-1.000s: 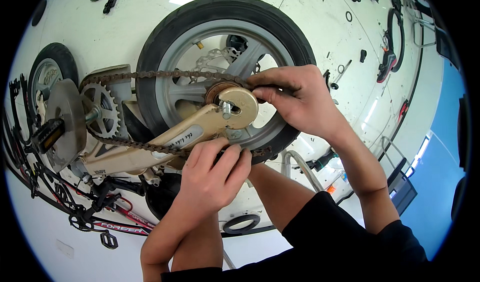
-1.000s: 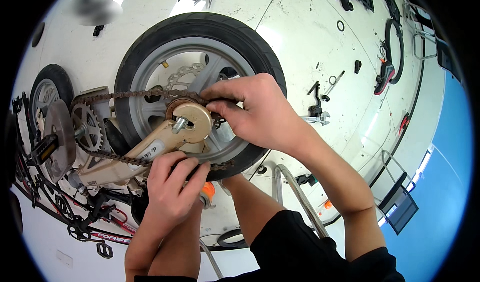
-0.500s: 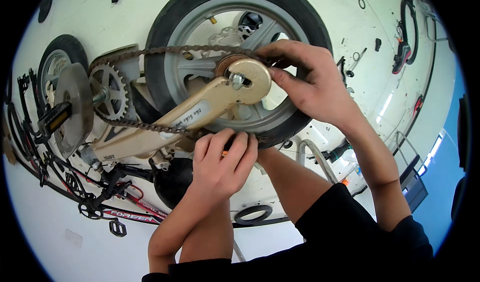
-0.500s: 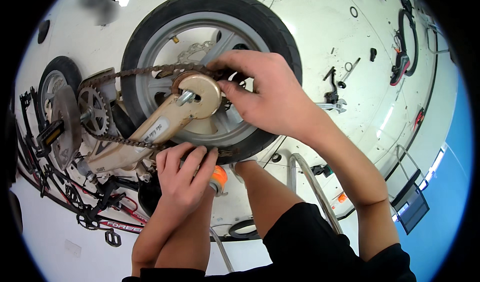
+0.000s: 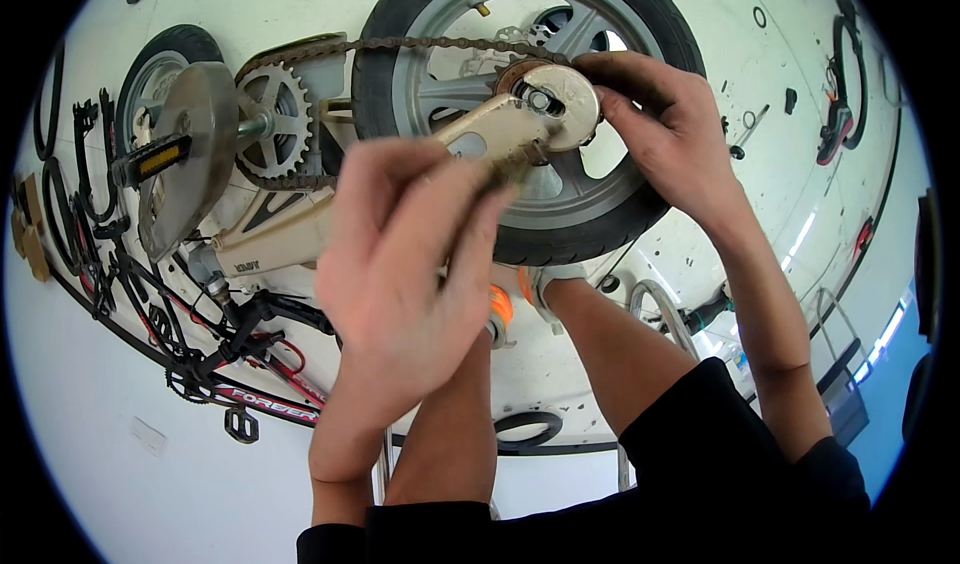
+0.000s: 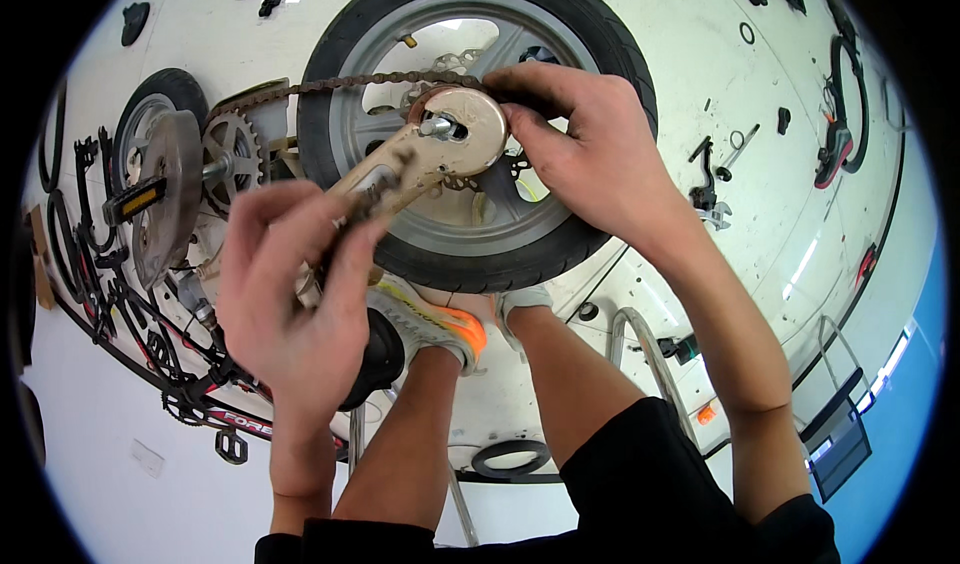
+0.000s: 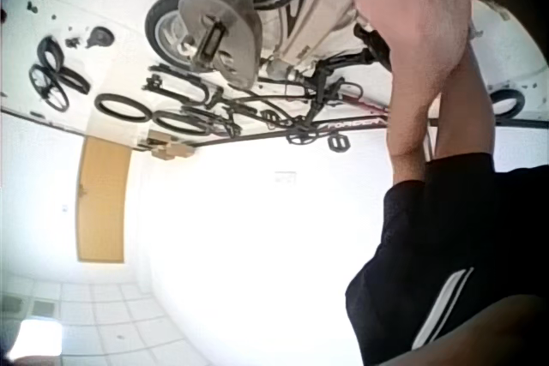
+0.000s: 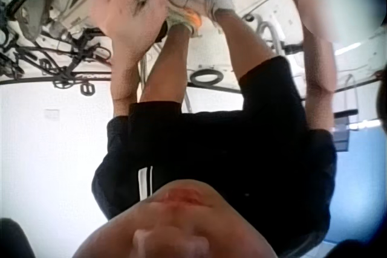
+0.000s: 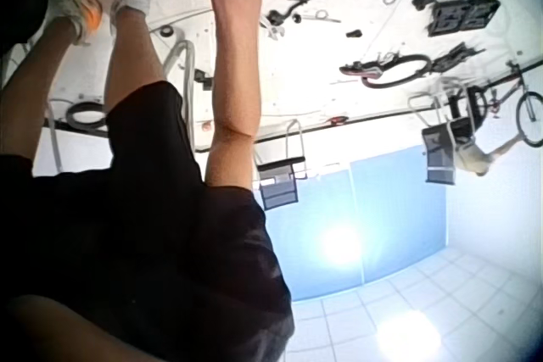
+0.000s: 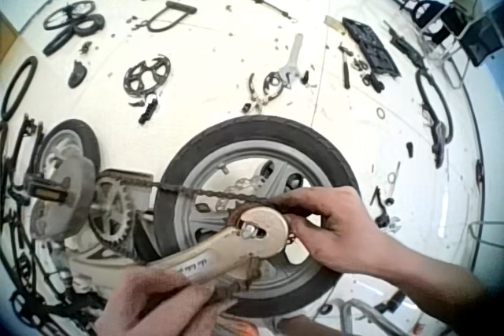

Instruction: The person works on a scooter's chain and rear wheel area. They adjust the chain on the sprocket, rotate the wheel, and manipulate the chain and rear axle components by hand.

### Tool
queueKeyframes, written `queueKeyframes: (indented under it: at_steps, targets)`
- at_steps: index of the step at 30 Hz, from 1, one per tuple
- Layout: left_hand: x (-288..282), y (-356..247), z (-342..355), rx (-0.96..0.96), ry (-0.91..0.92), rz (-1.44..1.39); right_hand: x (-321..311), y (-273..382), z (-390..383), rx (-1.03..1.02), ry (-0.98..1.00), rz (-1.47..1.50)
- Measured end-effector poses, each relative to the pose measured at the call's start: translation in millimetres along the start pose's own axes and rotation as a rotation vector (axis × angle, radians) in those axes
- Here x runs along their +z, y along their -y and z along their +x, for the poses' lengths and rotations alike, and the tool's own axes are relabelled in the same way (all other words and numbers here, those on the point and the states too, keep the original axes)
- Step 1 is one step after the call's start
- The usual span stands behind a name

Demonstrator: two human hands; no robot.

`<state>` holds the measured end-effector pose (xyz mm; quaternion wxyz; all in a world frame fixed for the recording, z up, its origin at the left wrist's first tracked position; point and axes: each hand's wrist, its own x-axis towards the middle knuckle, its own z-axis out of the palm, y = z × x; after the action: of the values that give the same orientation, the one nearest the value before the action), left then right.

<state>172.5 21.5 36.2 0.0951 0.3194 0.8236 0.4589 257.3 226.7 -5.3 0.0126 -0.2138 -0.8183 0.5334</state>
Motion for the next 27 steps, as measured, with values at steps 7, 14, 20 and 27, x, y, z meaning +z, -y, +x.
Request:
queueKeyframes:
  at_steps: [7,14,20,27]
  targets:
    - [23,26,-2,-0.138,-0.221,-0.382,4,-2,-2,-0.004,-0.026,0.009]
    - [7,55,64,0.120,-0.146,0.036,3,-4,0,-0.014,-0.034,0.030]
    - [-1,64,57,-0.011,0.369,0.271,1,-4,3,0.014,-0.008,0.024]
    - [5,62,66,0.058,0.647,0.374,-1,0,2,0.079,0.017,0.073]
